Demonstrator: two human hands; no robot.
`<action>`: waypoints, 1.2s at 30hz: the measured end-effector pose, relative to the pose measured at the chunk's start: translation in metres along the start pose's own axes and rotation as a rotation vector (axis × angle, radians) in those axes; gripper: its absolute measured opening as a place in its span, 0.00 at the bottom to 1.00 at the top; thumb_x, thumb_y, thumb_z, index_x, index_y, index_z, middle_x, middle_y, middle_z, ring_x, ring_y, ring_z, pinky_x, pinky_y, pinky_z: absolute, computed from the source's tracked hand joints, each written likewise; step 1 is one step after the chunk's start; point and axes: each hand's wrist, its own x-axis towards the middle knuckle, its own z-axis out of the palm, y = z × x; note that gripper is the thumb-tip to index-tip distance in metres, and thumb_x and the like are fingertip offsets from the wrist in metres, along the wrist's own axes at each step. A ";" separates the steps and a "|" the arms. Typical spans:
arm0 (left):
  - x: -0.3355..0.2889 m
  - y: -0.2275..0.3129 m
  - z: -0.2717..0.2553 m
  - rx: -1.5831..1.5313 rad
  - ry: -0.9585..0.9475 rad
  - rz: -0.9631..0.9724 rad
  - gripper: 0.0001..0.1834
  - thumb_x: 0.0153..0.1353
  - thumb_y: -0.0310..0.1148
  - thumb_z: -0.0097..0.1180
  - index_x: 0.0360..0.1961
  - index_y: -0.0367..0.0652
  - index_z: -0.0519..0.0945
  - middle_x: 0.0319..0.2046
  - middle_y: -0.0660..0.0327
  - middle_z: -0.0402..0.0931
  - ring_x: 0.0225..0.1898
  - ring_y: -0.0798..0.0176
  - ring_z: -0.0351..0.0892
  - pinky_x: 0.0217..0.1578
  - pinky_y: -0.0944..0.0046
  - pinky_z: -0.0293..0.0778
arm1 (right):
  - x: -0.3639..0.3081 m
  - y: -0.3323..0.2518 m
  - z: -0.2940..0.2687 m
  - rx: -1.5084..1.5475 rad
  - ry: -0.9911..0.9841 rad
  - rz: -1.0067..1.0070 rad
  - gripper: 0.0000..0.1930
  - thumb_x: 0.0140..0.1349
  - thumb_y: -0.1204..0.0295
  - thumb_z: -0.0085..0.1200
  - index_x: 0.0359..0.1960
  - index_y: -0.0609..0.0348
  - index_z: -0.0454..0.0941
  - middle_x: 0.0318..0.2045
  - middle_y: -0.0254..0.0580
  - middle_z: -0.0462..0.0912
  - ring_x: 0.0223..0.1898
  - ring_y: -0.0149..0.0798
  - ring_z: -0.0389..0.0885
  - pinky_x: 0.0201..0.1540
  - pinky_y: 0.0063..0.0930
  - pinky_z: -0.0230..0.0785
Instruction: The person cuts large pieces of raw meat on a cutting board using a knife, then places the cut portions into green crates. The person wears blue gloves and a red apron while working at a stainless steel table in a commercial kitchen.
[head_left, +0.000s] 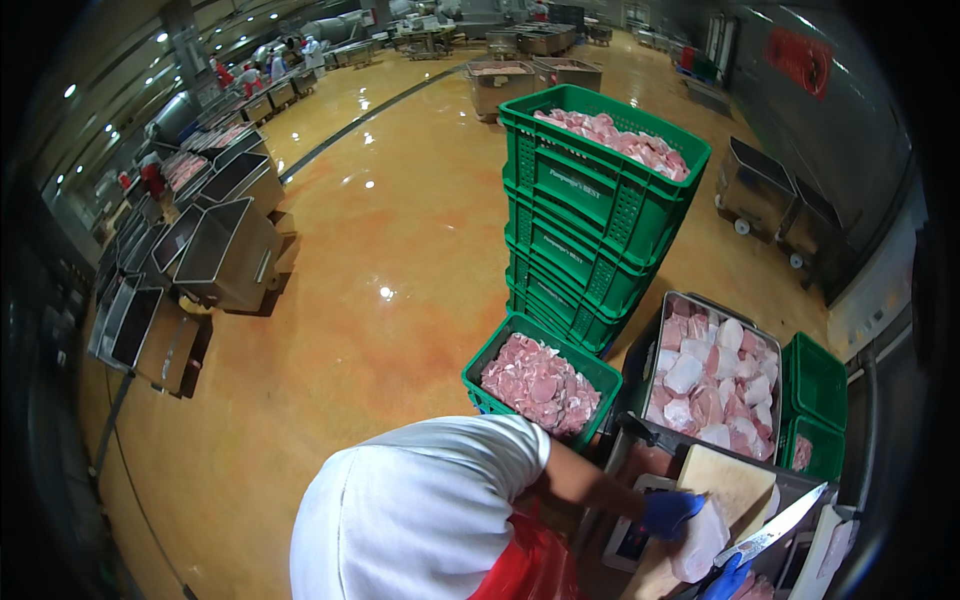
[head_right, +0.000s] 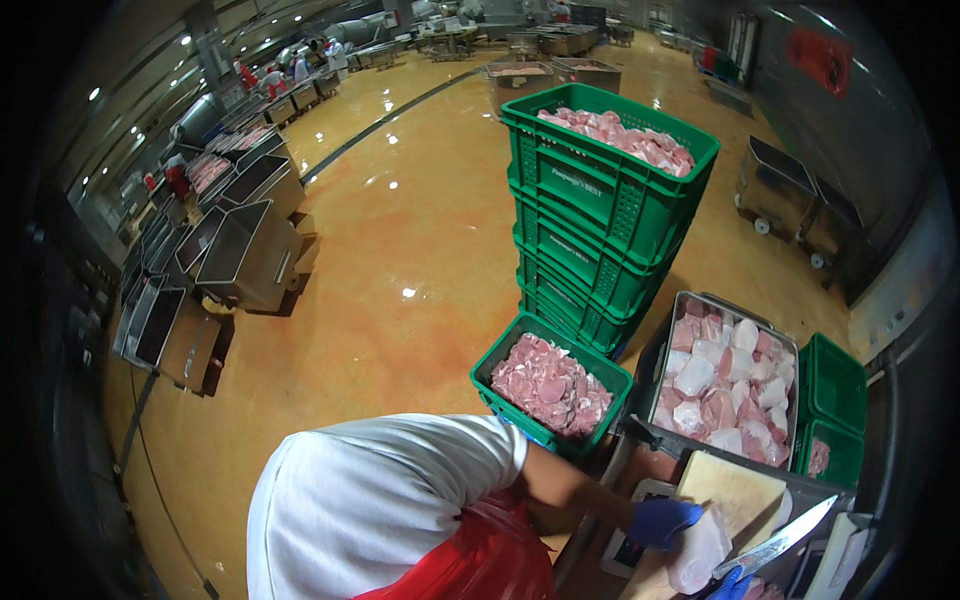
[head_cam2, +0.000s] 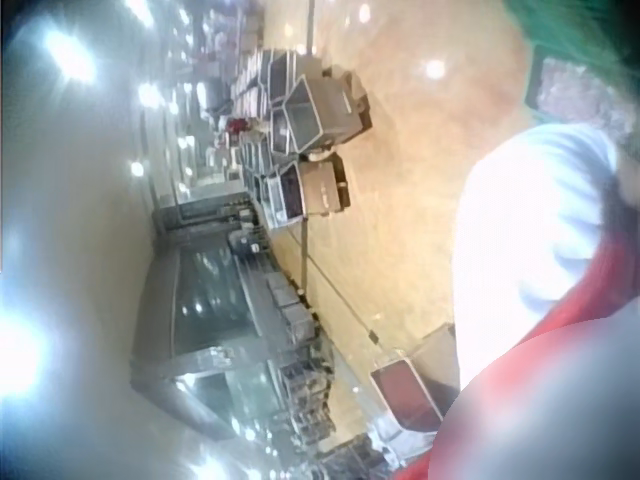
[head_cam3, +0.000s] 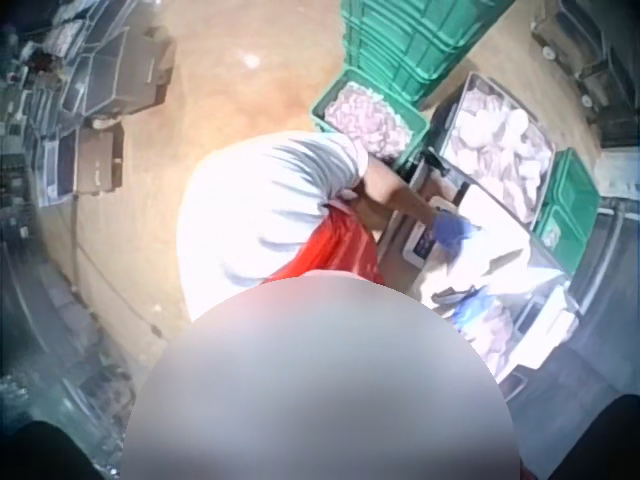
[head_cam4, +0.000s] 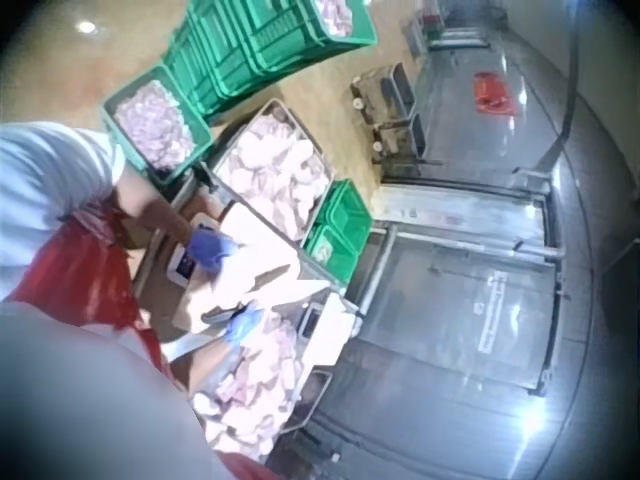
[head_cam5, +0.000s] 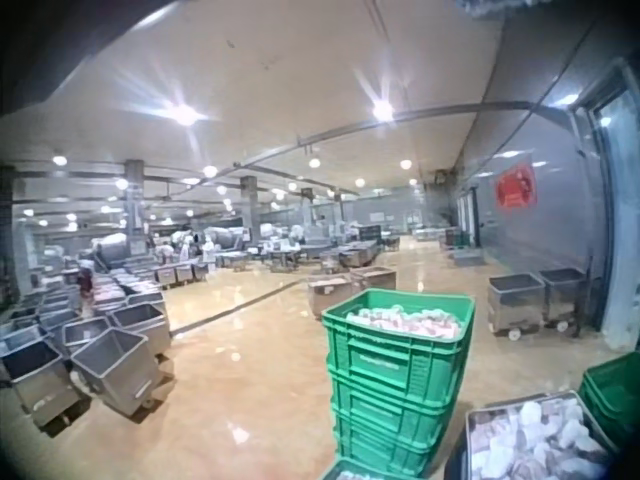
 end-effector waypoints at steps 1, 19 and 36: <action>-0.009 0.010 -0.007 -0.012 0.048 0.022 0.30 0.42 0.33 0.67 0.49 0.34 0.74 0.40 0.42 0.76 0.46 0.37 0.77 0.47 0.47 0.73 | 0.006 -0.001 -0.004 -0.005 -0.027 0.010 0.22 0.77 0.58 0.35 0.41 0.60 0.79 0.34 0.45 0.82 0.35 0.42 0.79 0.40 0.31 0.73; -0.025 -0.030 0.042 0.184 0.258 0.003 0.23 0.42 0.40 0.64 0.38 0.37 0.76 0.37 0.45 0.78 0.42 0.38 0.78 0.42 0.48 0.73 | -0.064 -0.030 0.061 -0.343 0.652 -0.886 0.14 0.70 0.65 0.55 0.46 0.66 0.79 0.34 0.57 0.84 0.34 0.52 0.84 0.35 0.43 0.75; -0.047 0.008 -0.014 -0.056 0.228 -0.088 0.05 0.50 0.32 0.65 0.23 0.44 0.83 0.20 0.60 0.81 0.23 0.68 0.82 0.30 0.65 0.79 | -0.142 0.003 0.114 -0.109 0.340 -0.169 0.07 0.72 0.70 0.50 0.42 0.62 0.70 0.31 0.68 0.79 0.33 0.71 0.78 0.32 0.56 0.70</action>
